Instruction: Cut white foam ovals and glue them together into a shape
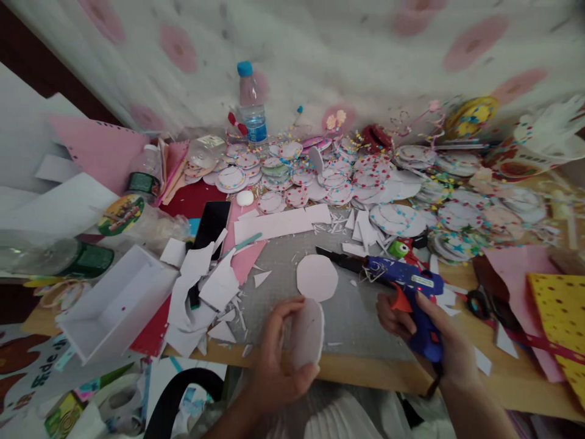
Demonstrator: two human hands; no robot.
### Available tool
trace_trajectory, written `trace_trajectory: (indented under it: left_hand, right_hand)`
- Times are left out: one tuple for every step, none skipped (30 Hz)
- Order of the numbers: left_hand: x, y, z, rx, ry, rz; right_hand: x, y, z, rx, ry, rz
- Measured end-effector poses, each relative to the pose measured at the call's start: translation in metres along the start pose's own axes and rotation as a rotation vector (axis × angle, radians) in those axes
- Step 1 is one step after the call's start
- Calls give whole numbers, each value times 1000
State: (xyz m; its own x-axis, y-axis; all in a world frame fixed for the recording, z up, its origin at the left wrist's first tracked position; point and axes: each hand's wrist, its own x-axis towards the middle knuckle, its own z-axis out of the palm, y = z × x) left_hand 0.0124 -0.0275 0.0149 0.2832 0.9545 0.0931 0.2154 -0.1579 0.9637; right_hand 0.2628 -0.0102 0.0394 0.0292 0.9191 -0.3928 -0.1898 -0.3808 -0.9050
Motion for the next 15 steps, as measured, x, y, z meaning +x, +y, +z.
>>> trace_trajectory:
  left_hand:
    - [3, 1, -1, -29, 22, -16]
    - [7, 3, -2, -10, 39, -13]
    - [11, 4, -4, 52, 46, 7]
    - [17, 4, -6, 140, 43, 36]
    - [23, 5, -8, 229, 28, 74]
    - [29, 6, -11, 301, 5, 113]
    - [35, 6, -14, 351, -13, 137]
    - [41, 6, -17, 385, -29, 149]
    - [46, 7, -20, 409, -39, 151]
    - [50, 7, -23, 431, -43, 149]
    - [53, 7, -26, 450, -42, 148]
    - [57, 8, -28, 468, -39, 149]
    - [59, 8, -31, 483, -33, 146]
    - [62, 8, -32, 497, -24, 142]
    - [64, 8, -34, 511, -15, 139]
  right_hand:
    - [0, -1, -1, 45, -19, 2]
    - [0, -1, -4, 81, -33, 4]
    - [0, -1, -8, 113, -39, 1]
    - [0, -2, -12, 145, -23, -9]
    - [-1, -2, -18, 175, 4, -10]
    - [-3, -2, -24, 198, 36, -3]
    - [-5, -2, -31, 212, 76, 10]
    - [-7, -2, -37, 217, 123, 20]
    - [-11, -1, -44, 206, 169, 31]
    - [-14, 0, -50, 176, 206, 41]
    - [-19, 2, -56, 130, 243, 49]
    - [-23, 4, -61, 68, 287, 52]
    - [-27, 6, -65, -10, 327, 59]
    - [-31, 8, -68, -101, 357, 63]
    - [-33, 11, -71, -203, 376, 51]
